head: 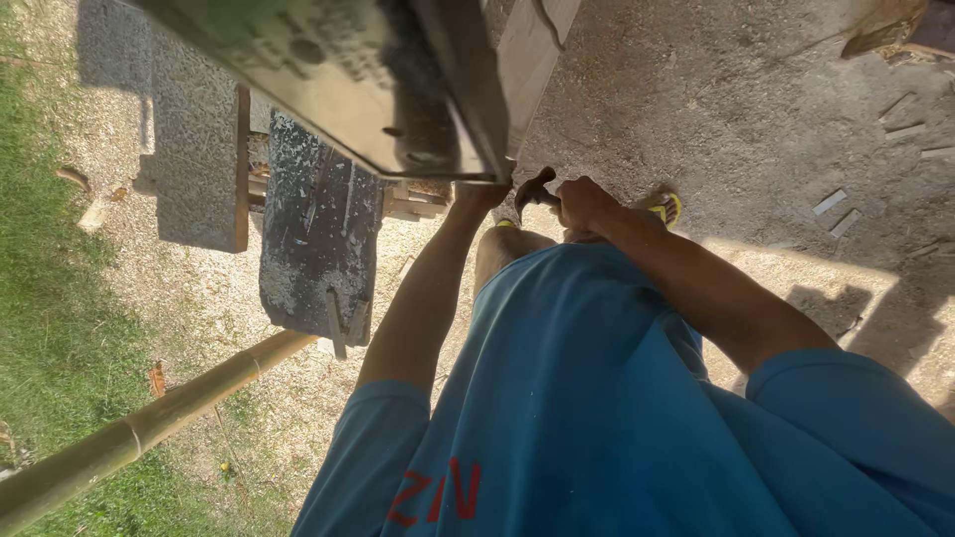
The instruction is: The person smooths a light-colored wooden frame with an electric planer, then positions a long bar clamp across the frame members and tightens it. They then take nails from a divided wooden box and hammer nails into the frame joints with a claw hammer.
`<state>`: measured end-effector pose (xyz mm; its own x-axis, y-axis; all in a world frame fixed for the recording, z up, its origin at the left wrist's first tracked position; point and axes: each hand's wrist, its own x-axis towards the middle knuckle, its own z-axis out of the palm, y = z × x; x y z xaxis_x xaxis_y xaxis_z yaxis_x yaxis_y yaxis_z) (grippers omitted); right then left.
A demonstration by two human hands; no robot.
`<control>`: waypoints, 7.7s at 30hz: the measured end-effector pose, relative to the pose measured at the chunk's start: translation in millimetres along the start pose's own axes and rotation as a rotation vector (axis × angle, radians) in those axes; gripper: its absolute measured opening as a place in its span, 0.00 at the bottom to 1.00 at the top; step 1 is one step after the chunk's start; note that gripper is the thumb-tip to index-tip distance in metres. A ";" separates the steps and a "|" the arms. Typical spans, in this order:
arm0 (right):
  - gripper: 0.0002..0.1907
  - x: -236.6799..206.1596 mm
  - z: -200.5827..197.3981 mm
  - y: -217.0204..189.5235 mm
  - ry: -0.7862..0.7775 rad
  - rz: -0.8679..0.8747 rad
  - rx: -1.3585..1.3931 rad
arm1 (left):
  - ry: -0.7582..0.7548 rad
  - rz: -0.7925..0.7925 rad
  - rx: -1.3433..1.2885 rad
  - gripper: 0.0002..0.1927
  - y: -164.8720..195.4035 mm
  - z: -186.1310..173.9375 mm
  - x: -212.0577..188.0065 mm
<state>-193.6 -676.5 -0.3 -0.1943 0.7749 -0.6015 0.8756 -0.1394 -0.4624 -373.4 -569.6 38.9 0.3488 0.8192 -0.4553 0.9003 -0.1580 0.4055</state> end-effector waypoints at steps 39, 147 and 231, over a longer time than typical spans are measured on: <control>0.14 208.1 -635.4 396.8 0.224 0.334 0.388 | 0.375 -0.177 -0.120 0.65 390.7 -101.2 561.7; 0.13 526.8 -728.8 290.2 -0.138 0.167 0.456 | 0.218 -0.621 -0.338 0.63 273.2 -183.8 674.7; 0.23 -78.5 -463.1 635.8 1.588 1.341 0.906 | -0.805 1.607 0.239 0.13 932.7 214.5 495.4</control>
<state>583.2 -540.3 54.6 0.9393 -0.3293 -0.0965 -0.2939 -0.6267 -0.7217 695.0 -429.4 21.6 0.7828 -0.6212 -0.0372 -0.4155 -0.5662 0.7119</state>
